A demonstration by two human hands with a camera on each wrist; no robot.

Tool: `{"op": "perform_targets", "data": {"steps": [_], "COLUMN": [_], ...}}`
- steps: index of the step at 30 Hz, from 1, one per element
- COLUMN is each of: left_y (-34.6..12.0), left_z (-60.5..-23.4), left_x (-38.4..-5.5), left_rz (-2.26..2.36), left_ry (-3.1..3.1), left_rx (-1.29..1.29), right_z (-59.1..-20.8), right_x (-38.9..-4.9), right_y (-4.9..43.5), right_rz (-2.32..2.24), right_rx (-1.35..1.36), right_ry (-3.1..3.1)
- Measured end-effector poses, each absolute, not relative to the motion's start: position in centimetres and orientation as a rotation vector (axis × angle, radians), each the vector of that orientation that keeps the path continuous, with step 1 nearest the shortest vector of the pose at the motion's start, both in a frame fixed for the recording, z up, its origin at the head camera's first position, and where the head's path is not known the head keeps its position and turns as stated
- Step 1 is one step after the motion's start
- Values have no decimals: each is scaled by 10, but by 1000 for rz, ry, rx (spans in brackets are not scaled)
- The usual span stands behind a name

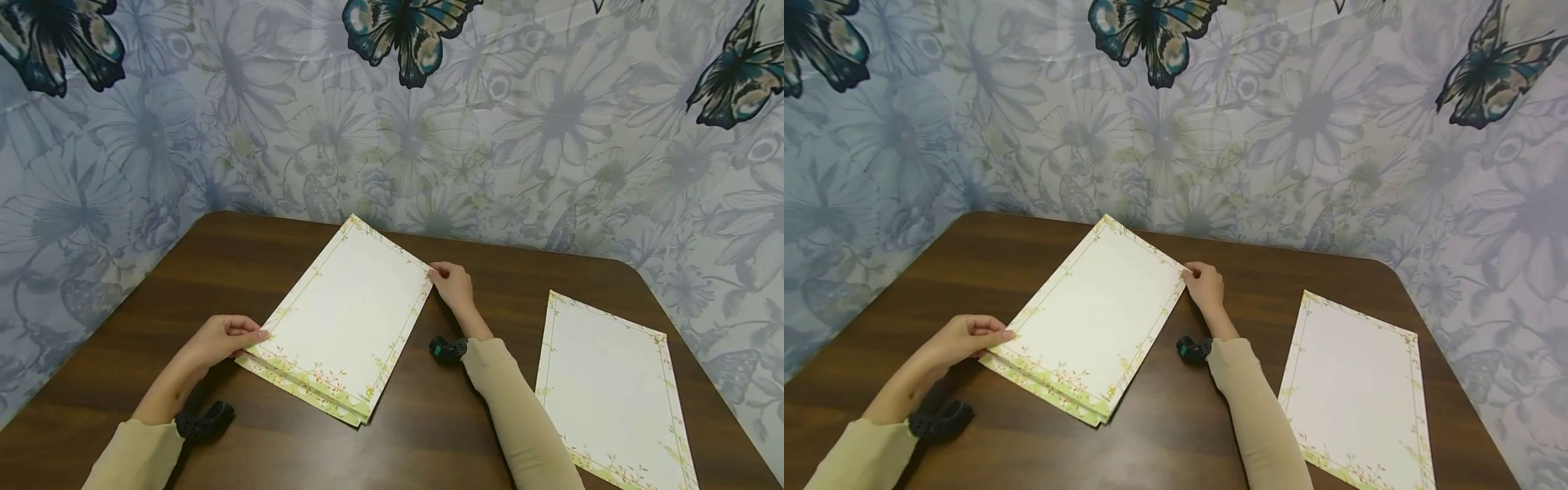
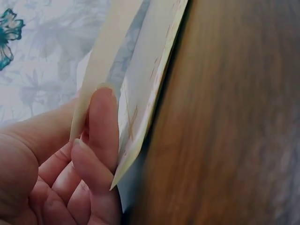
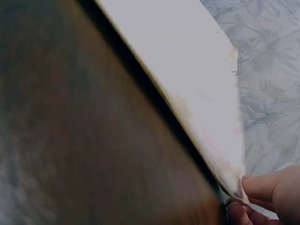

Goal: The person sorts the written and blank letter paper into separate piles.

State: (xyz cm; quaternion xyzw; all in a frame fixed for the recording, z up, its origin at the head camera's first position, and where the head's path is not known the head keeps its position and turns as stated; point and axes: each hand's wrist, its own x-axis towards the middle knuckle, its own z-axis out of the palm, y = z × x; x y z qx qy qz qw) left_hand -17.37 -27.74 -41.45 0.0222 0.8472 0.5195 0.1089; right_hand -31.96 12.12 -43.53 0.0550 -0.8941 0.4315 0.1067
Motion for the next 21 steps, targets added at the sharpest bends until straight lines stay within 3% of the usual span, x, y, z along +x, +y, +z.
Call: {"op": "perform_targets", "data": {"steps": [21], "left_y": [-275], "left_z": [-410], "left_x": [-173], "left_rz": [1528], "left_ry": [2536], "left_rx": [81], "right_z": [-433], "right_x": [-322], "right_y": [128], "right_rz": [1547], "right_rx": [-58], "right_ry": [-2452]}}
